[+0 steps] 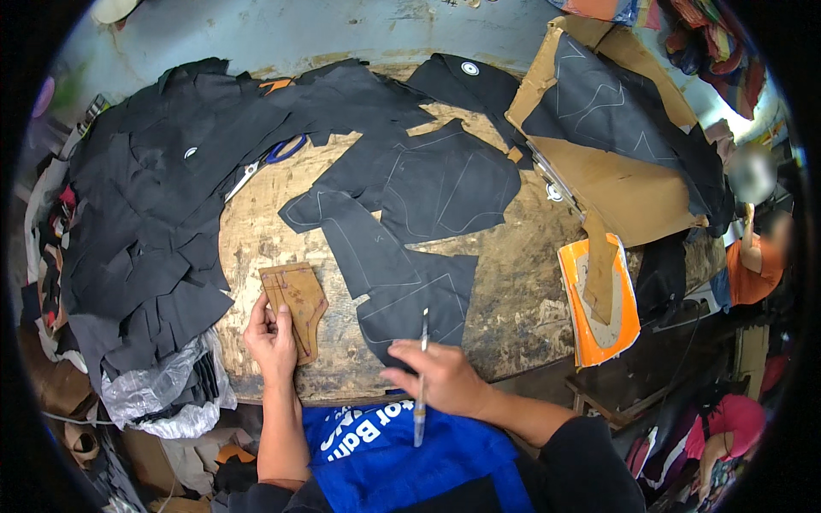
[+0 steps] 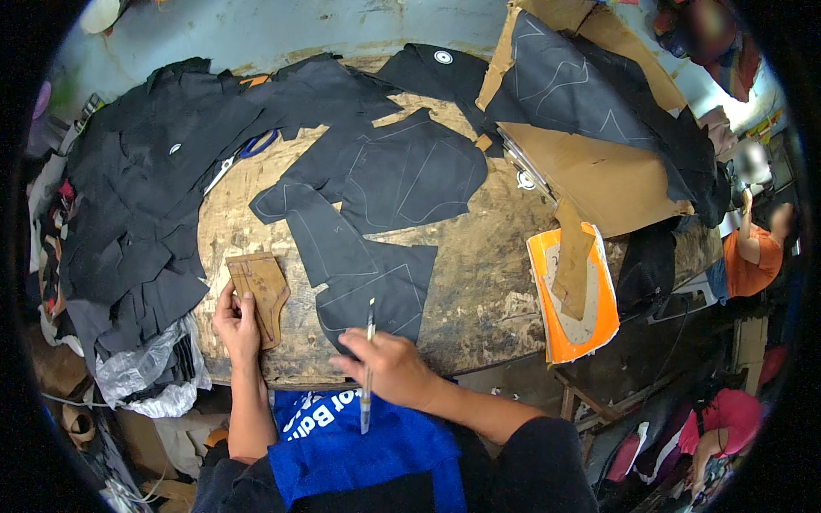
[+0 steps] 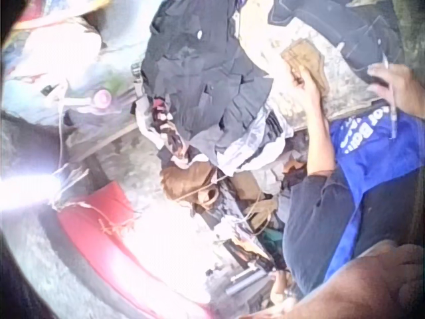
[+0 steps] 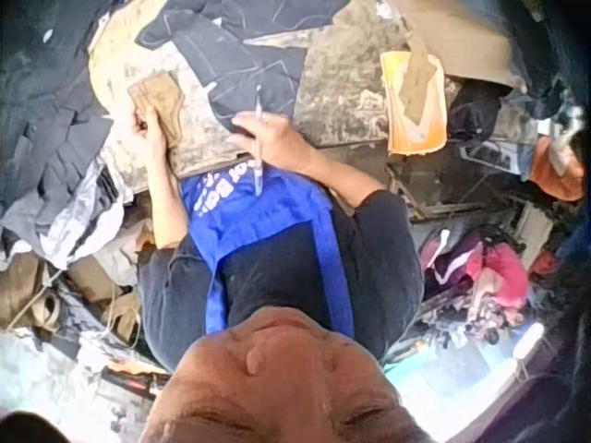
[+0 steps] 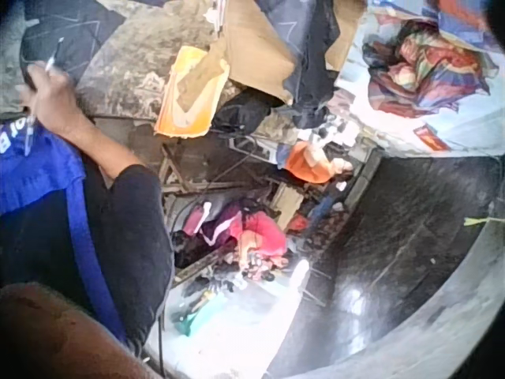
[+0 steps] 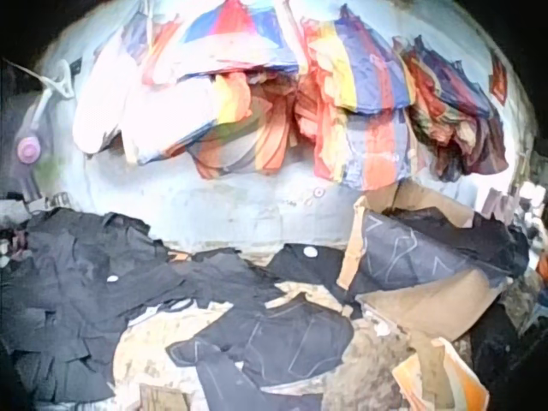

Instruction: The person uses a cardboard template and a white marker to trace outlines onto black fabric pieces on a worktable. They repeatedly reposition the template, trace new shapes, and move marked pieces aside to continue marking additional fabric sections.

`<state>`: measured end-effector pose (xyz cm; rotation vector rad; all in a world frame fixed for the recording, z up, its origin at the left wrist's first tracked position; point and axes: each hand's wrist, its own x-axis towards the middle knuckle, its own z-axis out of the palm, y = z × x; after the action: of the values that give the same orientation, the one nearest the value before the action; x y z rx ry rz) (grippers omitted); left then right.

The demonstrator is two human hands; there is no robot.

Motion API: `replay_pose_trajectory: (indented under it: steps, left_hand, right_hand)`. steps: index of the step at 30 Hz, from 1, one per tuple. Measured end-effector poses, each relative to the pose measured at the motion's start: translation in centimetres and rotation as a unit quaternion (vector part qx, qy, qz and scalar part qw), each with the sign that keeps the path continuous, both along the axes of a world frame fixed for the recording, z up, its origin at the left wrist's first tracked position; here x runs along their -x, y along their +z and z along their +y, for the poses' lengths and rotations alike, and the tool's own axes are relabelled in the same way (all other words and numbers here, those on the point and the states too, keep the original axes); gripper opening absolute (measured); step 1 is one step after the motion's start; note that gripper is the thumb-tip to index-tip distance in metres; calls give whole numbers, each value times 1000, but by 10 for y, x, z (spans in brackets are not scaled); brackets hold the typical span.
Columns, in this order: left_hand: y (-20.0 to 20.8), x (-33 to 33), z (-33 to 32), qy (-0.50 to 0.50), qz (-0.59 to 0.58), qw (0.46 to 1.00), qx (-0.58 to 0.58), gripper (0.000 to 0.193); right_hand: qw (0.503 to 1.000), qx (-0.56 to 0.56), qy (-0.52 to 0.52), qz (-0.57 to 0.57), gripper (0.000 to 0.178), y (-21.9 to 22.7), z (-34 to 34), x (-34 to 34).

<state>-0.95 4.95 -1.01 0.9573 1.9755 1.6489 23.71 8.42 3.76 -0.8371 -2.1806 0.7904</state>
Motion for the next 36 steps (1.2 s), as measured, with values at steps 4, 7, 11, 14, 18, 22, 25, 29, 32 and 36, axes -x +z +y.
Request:
replay_pose_trajectory:
  steps: [4, 7, 11, 14, 18, 22, 25, 29, 32, 36]
  left_hand:
    - [-3, 1, -1, 3, -5, 1000, 0, 31]
    - [-6, 2, -1, 4, 3, 1000, 5, 31]
    - [8, 1, 2, -9, -85, 996, -17, 31]
    - [34, -8, 7, -107, -221, 969, -36, 33]
    - [64, -44, 24, -323, -94, 938, 81, 34]
    - [59, -75, 65, -444, 126, 870, 173, 37]
    - [51, -76, 71, -430, 65, 875, 215, 38]
    - [41, -74, 65, -413, 40, 886, 207, 37]
    - [39, -67, 58, -371, -74, 922, 87, 31]
    - [44, -28, 44, -299, -122, 918, -229, 17]
  right_hand:
    - [985, -76, -144, -61, 41, -6, 32, -24]
    - [958, -80, -256, -101, 61, -19, 50, -40]
    - [965, -82, -236, -84, 65, -32, 53, -49]
    - [965, -83, -236, -82, 65, -34, 54, -50]
    - [966, -80, -231, -80, 61, -32, 55, -50]
    - [970, -60, -223, -71, 49, -32, 55, -53]
    - [971, -54, -228, -50, 43, -35, 55, -53]
    - [969, -67, -229, -67, 42, -38, 56, -53]
    - [966, -73, -236, -74, 45, -37, 56, -51]
    - [962, -78, -248, -84, 55, -31, 53, -45]
